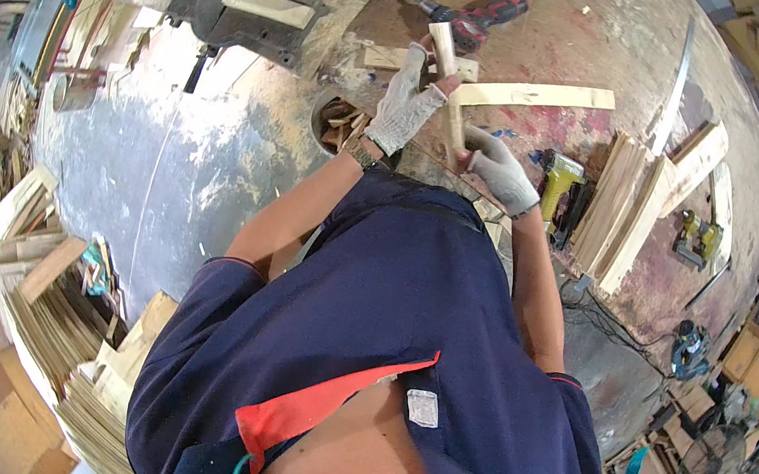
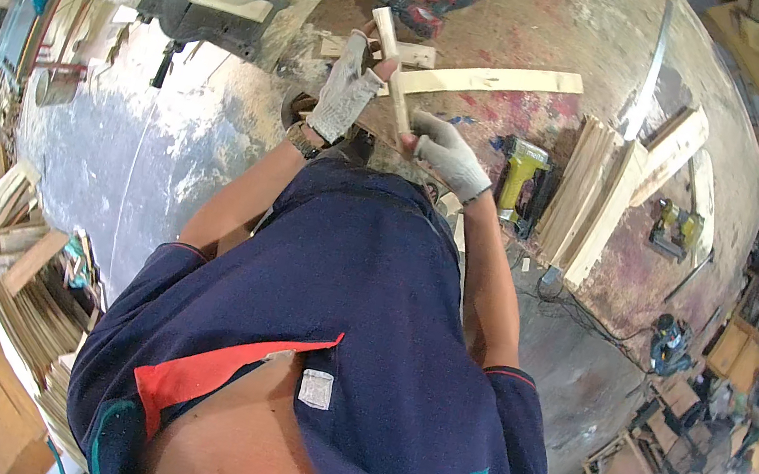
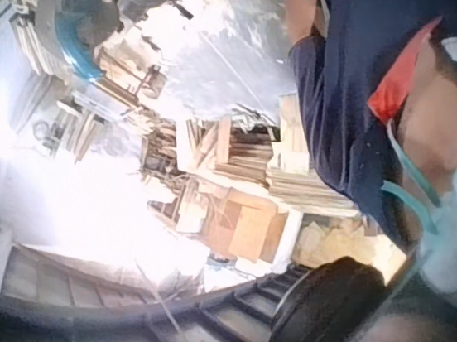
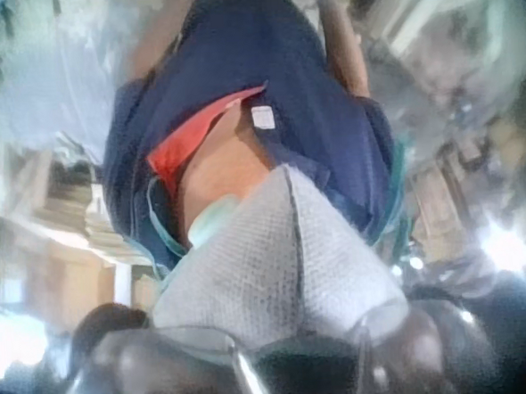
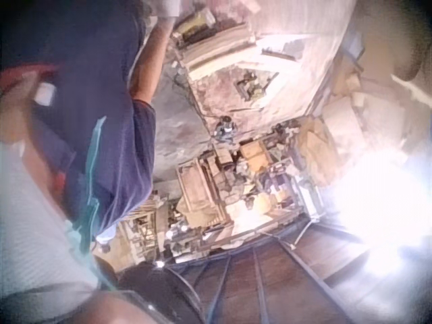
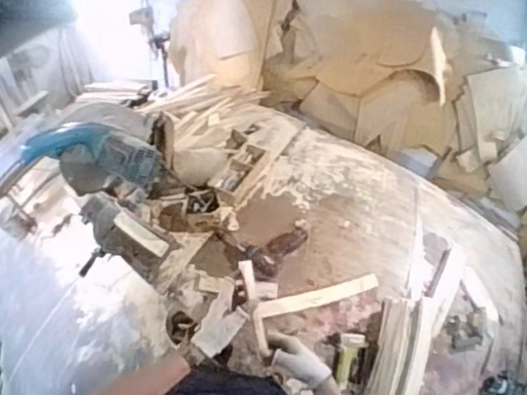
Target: The person assembles small wooden pieces using a nail gun. They pick up pieces, align them, and fasten them together on a cluttered workbench.
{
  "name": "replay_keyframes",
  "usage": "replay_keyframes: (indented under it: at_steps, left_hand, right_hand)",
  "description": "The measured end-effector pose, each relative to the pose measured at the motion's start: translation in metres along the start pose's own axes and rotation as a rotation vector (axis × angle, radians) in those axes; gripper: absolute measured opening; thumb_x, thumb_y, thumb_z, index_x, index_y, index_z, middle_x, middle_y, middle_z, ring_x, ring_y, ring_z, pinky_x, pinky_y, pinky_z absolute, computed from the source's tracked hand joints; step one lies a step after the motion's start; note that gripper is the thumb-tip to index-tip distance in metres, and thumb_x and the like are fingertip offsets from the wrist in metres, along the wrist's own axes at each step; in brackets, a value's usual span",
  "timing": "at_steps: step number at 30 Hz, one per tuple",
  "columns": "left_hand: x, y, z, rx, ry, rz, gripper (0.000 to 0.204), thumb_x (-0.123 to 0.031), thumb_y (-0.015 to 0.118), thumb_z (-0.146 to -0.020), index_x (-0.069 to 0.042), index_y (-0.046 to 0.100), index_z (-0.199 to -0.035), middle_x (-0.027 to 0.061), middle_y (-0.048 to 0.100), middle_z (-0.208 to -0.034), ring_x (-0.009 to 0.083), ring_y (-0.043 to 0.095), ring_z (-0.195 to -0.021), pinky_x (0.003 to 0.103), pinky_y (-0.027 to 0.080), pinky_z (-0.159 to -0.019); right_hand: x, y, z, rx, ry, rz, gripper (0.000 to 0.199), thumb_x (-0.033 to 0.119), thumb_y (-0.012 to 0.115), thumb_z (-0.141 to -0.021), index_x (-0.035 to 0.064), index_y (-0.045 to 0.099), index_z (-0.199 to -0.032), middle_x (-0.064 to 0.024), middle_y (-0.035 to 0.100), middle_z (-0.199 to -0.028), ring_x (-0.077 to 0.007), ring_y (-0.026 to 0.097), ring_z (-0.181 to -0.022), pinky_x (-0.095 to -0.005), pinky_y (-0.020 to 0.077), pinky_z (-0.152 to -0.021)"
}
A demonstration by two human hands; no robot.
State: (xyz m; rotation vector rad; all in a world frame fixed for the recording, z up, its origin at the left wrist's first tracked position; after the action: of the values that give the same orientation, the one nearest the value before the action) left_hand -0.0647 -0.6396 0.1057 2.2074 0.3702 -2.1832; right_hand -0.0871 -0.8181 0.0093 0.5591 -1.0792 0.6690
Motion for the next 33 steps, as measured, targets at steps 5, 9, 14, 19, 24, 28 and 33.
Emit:
replay_keyframes:
  at_steps: [5,9,14,19,24,28,33]
  left_hand:
    - [0.051,-0.036,0.004,0.026,0.13,-0.653,0.065,-0.033,0.074,-0.092,-0.006,0.05,-0.145,0.0231,0.068,-0.119,0.0438,0.066,-0.108,0.049,0.053,-0.089]
    - [0.101,-0.052,0.021,0.199,0.153,-1.068,0.053,-0.021,0.073,-0.084,-0.013,0.059,-0.134,0.0137,0.063,-0.125,0.0348,0.06,-0.119,0.051,0.05,-0.093]
    - [0.14,-0.048,0.025,0.265,0.186,-1.193,0.05,-0.018,0.073,-0.081,-0.018,0.062,-0.13,0.0109,0.058,-0.124,0.0299,0.054,-0.126,0.049,0.048,-0.099]
    - [0.148,-0.032,0.015,0.269,0.088,-1.122,0.05,-0.017,0.072,-0.078,-0.019,0.063,-0.128,0.013,0.055,-0.122,0.0351,0.053,-0.122,0.051,0.049,-0.098]
    - [0.129,-0.022,0.006,0.241,0.095,-1.116,0.05,-0.027,0.078,-0.078,-0.017,0.064,-0.124,0.011,0.056,-0.121,0.033,0.053,-0.121,0.05,0.045,-0.104]
    - [0.141,-0.006,-0.007,0.221,0.21,-0.963,0.047,-0.028,0.08,-0.076,-0.012,0.065,-0.118,0.0123,0.058,-0.118,0.0338,0.053,-0.12,0.048,0.043,-0.106]
    - [0.154,0.008,-0.003,0.265,0.3,-0.938,0.042,-0.024,0.079,-0.075,-0.009,0.066,-0.113,0.0122,0.058,-0.117,0.0348,0.053,-0.119,0.047,0.046,-0.104]
  right_hand:
    - [-0.003,-0.01,-0.035,-0.273,-0.089,0.655,0.055,0.023,0.074,-0.083,-0.0029,0.059,-0.13,-0.0248,0.065,-0.128,-0.0348,0.069,-0.11,-0.0465,0.0558,-0.091]
    - [0.011,-0.041,-0.058,-0.476,-0.143,1.017,0.054,0.02,0.072,-0.084,0.0068,0.058,-0.135,-0.0169,0.058,-0.14,-0.0393,0.066,-0.112,-0.0492,0.0559,-0.092]
    - [0.008,-0.046,-0.074,-0.392,-0.192,1.125,0.045,0.02,0.071,-0.087,0.0101,0.06,-0.129,-0.0156,0.057,-0.131,-0.0409,0.063,-0.114,-0.0505,0.0549,-0.09]
    - [0.006,-0.074,-0.072,-0.43,-0.096,1.169,0.041,0.018,0.072,-0.085,0.0124,0.061,-0.125,-0.0131,0.057,-0.126,-0.0387,0.064,-0.112,-0.0507,0.0557,-0.088]
    - [0.003,-0.055,-0.087,-0.321,-0.144,1.176,0.045,0.018,0.072,-0.085,0.0149,0.061,-0.128,-0.0101,0.057,-0.131,-0.0384,0.065,-0.112,-0.0491,0.0565,-0.089]
    - [0.002,-0.051,-0.088,-0.47,-0.118,1.123,0.049,0.021,0.074,-0.085,0.0166,0.057,-0.131,-0.0078,0.056,-0.134,-0.0383,0.065,-0.112,-0.0505,0.0559,-0.09]
    - [-0.005,-0.054,-0.077,-0.402,-0.064,1.168,0.051,0.022,0.074,-0.085,0.0185,0.057,-0.134,-0.0071,0.056,-0.135,-0.0378,0.066,-0.111,-0.0498,0.0569,-0.089]
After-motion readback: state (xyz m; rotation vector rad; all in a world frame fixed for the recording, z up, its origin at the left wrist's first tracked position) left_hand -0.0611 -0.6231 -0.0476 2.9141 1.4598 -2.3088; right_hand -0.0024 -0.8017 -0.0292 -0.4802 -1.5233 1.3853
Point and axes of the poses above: each hand's wrist, its own z-axis away from the middle knuckle, its own y-axis out of the palm, x = y × z, the point moved 8 cm from there along -z, towards the middle knuckle
